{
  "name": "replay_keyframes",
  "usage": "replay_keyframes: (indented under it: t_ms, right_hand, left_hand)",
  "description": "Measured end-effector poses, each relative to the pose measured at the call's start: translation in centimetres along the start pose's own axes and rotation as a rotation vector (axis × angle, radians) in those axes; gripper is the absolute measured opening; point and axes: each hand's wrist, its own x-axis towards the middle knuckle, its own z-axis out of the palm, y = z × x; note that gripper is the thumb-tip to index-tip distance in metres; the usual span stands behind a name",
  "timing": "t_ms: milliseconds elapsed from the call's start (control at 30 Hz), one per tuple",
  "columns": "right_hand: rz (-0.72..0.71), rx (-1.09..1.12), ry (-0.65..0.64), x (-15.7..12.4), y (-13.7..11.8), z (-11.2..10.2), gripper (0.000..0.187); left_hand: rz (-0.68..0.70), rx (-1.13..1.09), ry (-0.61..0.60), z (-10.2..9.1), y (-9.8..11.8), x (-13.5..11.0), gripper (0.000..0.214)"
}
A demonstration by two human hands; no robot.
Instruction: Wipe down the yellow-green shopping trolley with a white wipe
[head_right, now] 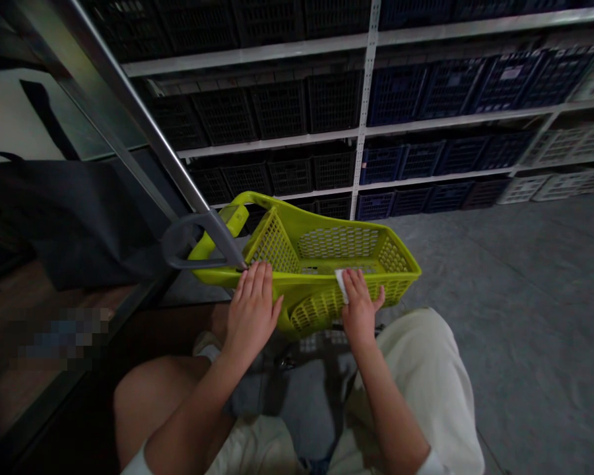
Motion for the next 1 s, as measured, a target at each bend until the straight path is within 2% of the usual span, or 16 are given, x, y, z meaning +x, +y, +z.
replay_keyframes:
  t_ms: [33, 100, 233, 300, 333, 400, 467, 567, 667, 733, 800, 933, 1000]
  right_hand:
    - [0.026, -0.007, 0.007, 0.1, -0.5, 0.1, 0.076]
    - [0.005, 0.032, -0.025, 0.5, -3.2, 0.5, 0.074]
    - [-0.241, 0.225, -0.161, 1.3, -10.8, 1.2, 0.068]
    - [-0.308, 0.269, -0.18, 1.3, -12.9, 1.2, 0.067]
    - [-0.322, 0.27, -0.181, 1.2, -13.0, 1.0, 0.068]
    - [-0.333, 0.24, -0.177, 0.9, -11.7, 0.7, 0.074]
    - [-0.314, 0.183, -0.164, 0.6, -8.6, 0.2, 0.079]
    - [-0.204, 0.073, -0.111, 0.2, -3.3, -0.3, 0.08]
    - [-0.065, -0.031, -0.017, 0.1, -0.5, -0.3, 0.074]
    - [0.004, -0.058, 0.04, 0.1, -1.2, 0.1, 0.071]
    - [0.018, -0.016, 0.045, 0.3, -3.8, 0.6, 0.068]
    - [-0.194, 0.183, -0.11, 0.8, -10.8, 1.1, 0.065]
    - [-0.285, 0.225, -0.156, 1.0, -12.6, 0.9, 0.066]
  left_hand:
    - [0.0, -0.002, 0.004, 0.1, 0.0, 0.0, 0.061]
    - [0.003, -0.003, 0.02, 0.2, 0.0, 0.0, 0.061]
    - [0.014, 0.023, 0.029, 0.6, -0.2, 0.0, 0.058]
    - [0.018, 0.038, 0.021, 0.7, -0.3, -0.1, 0.056]
    - [0.018, 0.04, 0.018, 0.6, -0.4, -0.1, 0.056]
    - [0.013, 0.031, 0.018, 0.5, -0.4, -0.2, 0.058]
    - [0.01, 0.019, 0.013, 0.4, -0.4, -0.2, 0.061]
    - [0.015, 0.018, -0.008, 0.2, -0.3, -0.2, 0.062]
    - [0.014, 0.021, -0.019, 0.2, -0.3, -0.2, 0.063]
    - [0.009, 0.023, -0.017, 0.3, -0.2, -0.1, 0.065]
    - [0.005, 0.036, -0.006, 0.5, -0.1, -0.1, 0.065]
    - [0.012, 0.079, 0.017, 0.9, -0.2, -0.1, 0.059]
    - [0.018, 0.083, 0.018, 0.8, -0.3, -0.1, 0.057]
